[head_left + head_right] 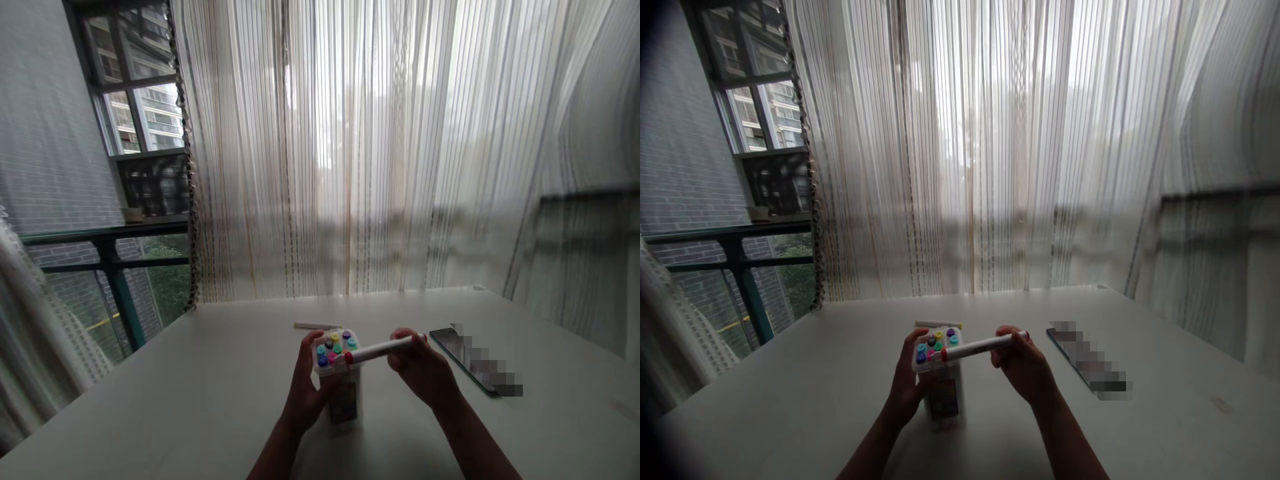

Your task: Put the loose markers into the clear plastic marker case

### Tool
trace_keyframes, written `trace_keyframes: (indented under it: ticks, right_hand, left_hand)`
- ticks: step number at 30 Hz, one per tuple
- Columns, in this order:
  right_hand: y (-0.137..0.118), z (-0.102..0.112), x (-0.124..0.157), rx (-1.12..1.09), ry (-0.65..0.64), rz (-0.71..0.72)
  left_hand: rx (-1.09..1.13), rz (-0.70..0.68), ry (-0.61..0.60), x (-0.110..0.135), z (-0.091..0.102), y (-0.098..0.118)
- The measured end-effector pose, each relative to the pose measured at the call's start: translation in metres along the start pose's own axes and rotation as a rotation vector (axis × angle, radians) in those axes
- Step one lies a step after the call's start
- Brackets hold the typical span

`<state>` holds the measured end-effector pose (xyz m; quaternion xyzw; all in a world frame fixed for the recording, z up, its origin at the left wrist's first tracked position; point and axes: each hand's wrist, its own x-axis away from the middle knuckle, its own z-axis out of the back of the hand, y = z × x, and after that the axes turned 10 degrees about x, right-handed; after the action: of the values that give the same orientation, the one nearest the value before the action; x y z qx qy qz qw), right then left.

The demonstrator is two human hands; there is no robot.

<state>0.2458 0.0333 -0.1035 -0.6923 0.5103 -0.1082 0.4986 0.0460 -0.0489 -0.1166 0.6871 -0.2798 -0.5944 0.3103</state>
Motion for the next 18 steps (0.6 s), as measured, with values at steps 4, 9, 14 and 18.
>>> trace_keyframes:
  ticks: [4, 9, 14, 18]
  right_hand:
    - [0.0000, 0.0005, -0.0005, -0.013, -0.002, 0.009]
    - [-0.0006, -0.0007, -0.0010, 0.001, -0.015, 0.023]
    - [0.0003, -0.0001, -0.0005, 0.035, -0.022, 0.021]
    - [0.0005, 0.0005, 0.0001, 0.048, -0.012, 0.032]
  left_hand:
    - [0.019, 0.000, -0.018, 0.0002, 0.0006, -0.0004]
    - [0.028, 0.017, -0.022, 0.0004, 0.0006, -0.0002]
    - [0.010, 0.007, -0.019, 0.0008, 0.0005, -0.0005]
    - [-0.003, -0.011, -0.024, 0.0007, 0.0004, -0.0008]
